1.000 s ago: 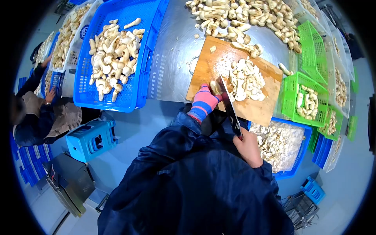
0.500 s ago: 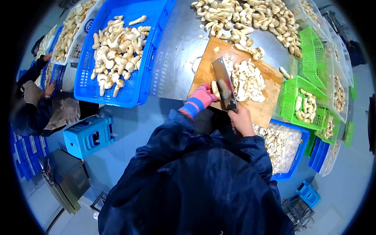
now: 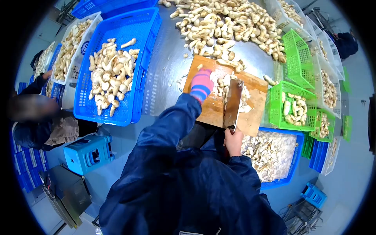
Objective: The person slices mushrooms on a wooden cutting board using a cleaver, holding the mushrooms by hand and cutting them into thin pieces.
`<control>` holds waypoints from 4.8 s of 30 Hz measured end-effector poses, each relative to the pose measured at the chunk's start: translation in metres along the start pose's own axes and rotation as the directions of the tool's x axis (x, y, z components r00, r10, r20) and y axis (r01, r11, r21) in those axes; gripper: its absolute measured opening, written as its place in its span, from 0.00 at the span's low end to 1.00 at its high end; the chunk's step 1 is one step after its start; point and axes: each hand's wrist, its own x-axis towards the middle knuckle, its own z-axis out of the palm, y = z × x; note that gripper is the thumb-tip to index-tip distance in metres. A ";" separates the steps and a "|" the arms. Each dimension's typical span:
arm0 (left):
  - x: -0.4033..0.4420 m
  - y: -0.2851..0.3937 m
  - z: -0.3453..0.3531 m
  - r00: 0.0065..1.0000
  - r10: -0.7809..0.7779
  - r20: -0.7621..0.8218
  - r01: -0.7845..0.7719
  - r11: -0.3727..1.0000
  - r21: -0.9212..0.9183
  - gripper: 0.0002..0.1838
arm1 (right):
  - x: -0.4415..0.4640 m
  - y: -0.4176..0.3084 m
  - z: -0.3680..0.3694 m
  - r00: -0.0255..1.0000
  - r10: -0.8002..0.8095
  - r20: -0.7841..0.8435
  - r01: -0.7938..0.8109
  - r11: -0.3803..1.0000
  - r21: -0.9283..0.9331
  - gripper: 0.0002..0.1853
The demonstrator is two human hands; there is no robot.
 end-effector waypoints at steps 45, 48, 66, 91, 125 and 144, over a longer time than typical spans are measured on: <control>-0.099 -0.021 -0.066 0.929 0.087 0.359 -0.133 0.985 0.106 0.17 | -0.002 -0.056 -0.044 0.889 -0.264 0.375 0.425 0.782 -0.456 0.09; -0.103 -0.017 -0.065 0.927 0.082 0.366 -0.136 0.983 0.124 0.17 | 0.011 -0.038 -0.012 0.877 -0.338 0.342 0.476 0.718 -0.508 0.09; -0.112 -0.031 -0.080 0.989 0.115 0.091 -0.127 0.982 0.137 0.18 | -0.038 -0.053 0.018 0.919 -0.256 0.299 0.382 0.767 -0.516 0.10; -0.123 -0.035 -0.029 0.851 -0.420 0.315 0.524 0.641 -0.560 0.19 | -0.025 -0.050 0.008 0.933 -0.021 0.358 0.095 0.977 -0.192 0.08; -0.097 -0.015 -0.014 0.757 -0.468 0.456 0.598 0.777 -0.194 0.27 | -0.049 -0.092 -0.035 0.920 -0.094 0.380 0.272 0.853 -0.446 0.13; -0.115 -0.057 -0.056 0.731 0.343 0.590 0.682 -0.340 -0.648 0.14 | 0.023 -0.056 -0.010 0.983 0.052 0.173 -0.024 0.987 -0.156 0.08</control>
